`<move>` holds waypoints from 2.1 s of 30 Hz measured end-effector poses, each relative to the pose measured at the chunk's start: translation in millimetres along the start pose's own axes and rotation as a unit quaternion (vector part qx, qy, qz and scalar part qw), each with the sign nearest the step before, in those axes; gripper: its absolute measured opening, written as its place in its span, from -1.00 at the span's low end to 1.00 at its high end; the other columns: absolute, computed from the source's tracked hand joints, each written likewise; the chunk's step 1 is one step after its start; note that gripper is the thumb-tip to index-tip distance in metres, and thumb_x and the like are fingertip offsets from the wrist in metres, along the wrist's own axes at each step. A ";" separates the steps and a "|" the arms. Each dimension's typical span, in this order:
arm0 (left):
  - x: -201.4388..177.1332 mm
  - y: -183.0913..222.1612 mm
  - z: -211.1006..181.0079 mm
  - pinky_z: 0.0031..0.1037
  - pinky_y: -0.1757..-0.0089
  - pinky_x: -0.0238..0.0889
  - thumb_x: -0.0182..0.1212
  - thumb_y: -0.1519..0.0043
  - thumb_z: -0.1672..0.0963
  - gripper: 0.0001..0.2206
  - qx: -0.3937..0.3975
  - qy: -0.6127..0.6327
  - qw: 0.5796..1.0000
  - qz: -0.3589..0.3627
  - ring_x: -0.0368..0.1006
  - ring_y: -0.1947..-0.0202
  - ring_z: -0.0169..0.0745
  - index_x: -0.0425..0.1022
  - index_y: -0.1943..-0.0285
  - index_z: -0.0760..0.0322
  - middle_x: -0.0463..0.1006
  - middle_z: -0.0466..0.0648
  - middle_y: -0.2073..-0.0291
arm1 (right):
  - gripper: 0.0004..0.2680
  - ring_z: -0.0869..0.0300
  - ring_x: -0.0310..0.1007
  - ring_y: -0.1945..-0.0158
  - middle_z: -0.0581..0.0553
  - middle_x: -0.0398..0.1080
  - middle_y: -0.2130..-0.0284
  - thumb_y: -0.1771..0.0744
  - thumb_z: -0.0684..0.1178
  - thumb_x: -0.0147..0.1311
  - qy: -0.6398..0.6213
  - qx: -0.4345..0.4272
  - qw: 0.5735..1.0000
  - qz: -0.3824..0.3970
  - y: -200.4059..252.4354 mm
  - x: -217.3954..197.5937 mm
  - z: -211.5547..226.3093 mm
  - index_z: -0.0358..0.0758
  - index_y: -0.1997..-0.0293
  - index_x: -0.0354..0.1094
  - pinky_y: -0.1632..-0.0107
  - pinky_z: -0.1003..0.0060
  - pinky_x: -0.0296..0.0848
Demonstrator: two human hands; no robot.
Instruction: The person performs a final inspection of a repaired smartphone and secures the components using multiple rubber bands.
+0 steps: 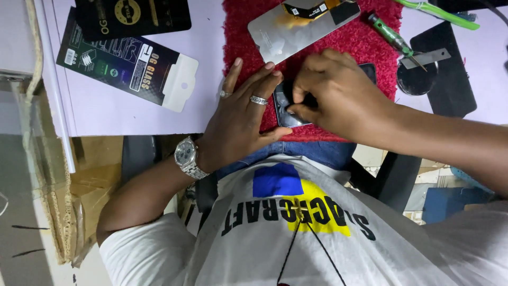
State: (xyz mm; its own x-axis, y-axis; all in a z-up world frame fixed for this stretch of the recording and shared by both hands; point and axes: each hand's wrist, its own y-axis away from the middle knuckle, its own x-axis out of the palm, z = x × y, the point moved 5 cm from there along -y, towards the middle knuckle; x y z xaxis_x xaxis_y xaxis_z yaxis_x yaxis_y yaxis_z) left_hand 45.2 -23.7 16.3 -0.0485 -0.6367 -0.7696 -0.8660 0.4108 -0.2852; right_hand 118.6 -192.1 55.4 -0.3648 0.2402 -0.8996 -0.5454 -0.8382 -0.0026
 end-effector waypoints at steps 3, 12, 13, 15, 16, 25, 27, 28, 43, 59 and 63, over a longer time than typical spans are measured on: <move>-1.8 -1.1 -0.9 0.11 -0.51 -0.39 0.61 -0.24 -0.11 -0.10 -0.002 -0.001 1.000 0.008 0.26 -0.55 0.16 0.18 -0.53 0.51 0.42 0.26 -0.47 | -0.83 -0.08 0.39 0.18 -0.11 0.42 0.32 -0.29 -0.10 0.48 -0.037 -0.009 0.999 0.001 -9.4 3.8 7.4 -0.17 0.28 0.46 0.01 -0.05 0.36; 0.1 0.0 0.8 0.12 -0.52 -0.37 0.65 -0.24 -0.07 -0.11 0.009 -0.003 1.000 0.008 0.21 -0.57 0.14 0.16 -0.53 0.53 0.40 0.29 -0.47 | -0.79 -0.06 0.43 0.21 -0.16 0.43 0.33 -0.29 -0.11 0.49 -0.024 -0.024 0.999 0.005 -16.6 5.7 11.1 -0.24 0.33 0.41 -0.03 0.00 0.45; 0.0 0.4 -0.7 0.12 -0.52 -0.37 0.65 -0.24 -0.07 -0.11 0.010 -0.002 1.000 0.009 0.21 -0.57 0.14 0.16 -0.53 0.53 0.40 0.29 -0.47 | -0.79 -0.06 0.43 0.21 -0.16 0.43 0.33 -0.29 -0.11 0.49 -0.025 -0.022 0.999 0.005 -17.4 5.8 10.3 -0.24 0.33 0.41 -0.03 0.00 0.45; -1.4 -1.0 -1.4 0.12 -0.51 -0.36 0.58 -0.25 -0.11 -0.15 0.002 0.002 1.000 0.008 0.24 -0.54 0.18 0.22 -0.48 0.55 0.40 0.35 -0.45 | -0.78 -0.04 0.40 0.24 -0.16 0.39 0.33 -0.34 -0.14 0.44 -0.031 -0.041 0.999 -0.012 -21.2 2.3 9.3 -0.23 0.36 0.36 0.02 0.02 0.42; -1.4 -1.4 -1.2 0.12 -0.51 -0.36 0.58 -0.25 -0.11 -0.15 0.003 0.002 1.000 0.008 0.24 -0.54 0.18 0.22 -0.48 0.55 0.40 0.35 -0.45 | -0.78 -0.04 0.40 0.24 -0.16 0.39 0.33 -0.34 -0.14 0.44 -0.030 -0.040 0.999 -0.012 -22.2 -1.7 11.4 -0.23 0.36 0.36 0.02 0.02 0.42; -4.5 -3.5 -2.4 0.11 -0.51 -0.37 0.60 -0.22 -0.11 -0.12 -0.005 0.005 1.000 0.010 0.26 -0.54 0.16 0.19 -0.51 0.49 0.43 0.30 -0.45 | -0.83 -0.05 0.45 0.16 -0.22 0.47 0.22 -0.37 -0.15 0.49 -0.046 0.050 0.997 -0.041 -21.1 -25.4 -19.1 -0.31 0.26 0.50 0.11 0.05 0.47; -3.2 -2.9 -2.0 0.12 -0.51 -0.35 0.63 -0.21 -0.11 -0.12 -0.001 0.006 1.000 0.002 0.29 -0.53 0.14 0.19 -0.50 0.44 0.47 0.25 -0.42 | -0.83 -0.02 0.46 0.21 -0.20 0.47 0.25 -0.36 -0.09 0.48 -0.054 0.059 0.997 -0.013 -19.7 -22.6 -23.5 -0.29 0.26 0.50 0.13 0.07 0.45; -3.2 -2.5 -2.6 0.12 -0.51 -0.35 0.63 -0.21 -0.11 -0.12 -0.001 0.008 1.000 0.004 0.29 -0.53 0.14 0.19 -0.50 0.44 0.47 0.25 -0.42 | -0.83 -0.02 0.46 0.21 -0.20 0.47 0.25 -0.36 -0.09 0.48 -0.055 0.061 0.997 -0.013 -20.8 -24.3 -25.4 -0.29 0.26 0.50 0.13 0.07 0.45; 3.7 22.5 11.9 0.08 -0.66 -0.32 0.47 -0.32 -0.23 0.06 0.005 0.074 0.990 -0.119 0.08 -0.73 0.15 -0.29 -0.74 0.10 0.25 0.11 -0.64 | -0.28 -0.29 0.18 -0.40 -0.33 0.30 -0.29 -0.16 0.39 0.48 0.096 0.136 0.954 0.249 -29.3 -17.2 -6.2 -0.18 -0.35 0.27 -0.38 -0.23 0.16; -25.0 9.4 -16.5 -0.07 -0.46 0.28 0.29 -0.45 0.00 -0.33 -0.033 0.206 0.969 -0.133 0.34 -0.51 0.17 0.01 -0.63 0.27 0.32 0.19 -0.50 | -0.61 -0.02 0.51 0.12 -0.17 0.49 0.16 -0.33 0.17 0.33 -0.123 0.223 0.959 0.128 -4.6 -62.5 7.0 -0.11 -0.17 0.25 0.13 0.02 0.39; -32.7 -18.1 -54.1 -0.19 -0.39 0.36 0.37 -0.30 0.02 -0.26 -0.088 0.376 0.916 -0.105 0.43 -0.42 0.13 0.00 -0.55 0.37 0.36 0.28 -0.44 | -0.65 0.20 0.48 -0.18 -0.08 0.45 -0.07 -0.38 -0.01 0.23 -0.448 0.099 0.877 -0.146 3.0 -73.9 23.8 -0.24 -0.26 0.22 -0.21 0.34 0.49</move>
State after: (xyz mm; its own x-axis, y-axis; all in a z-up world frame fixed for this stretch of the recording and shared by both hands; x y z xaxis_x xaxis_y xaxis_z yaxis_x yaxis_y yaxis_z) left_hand 35.5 -45.6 77.6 -0.1442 -0.9865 -0.0776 -0.9592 0.1586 -0.2342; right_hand 125.9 -200.7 132.2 -0.5858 0.7926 -0.1694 -0.8019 -0.5971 -0.0205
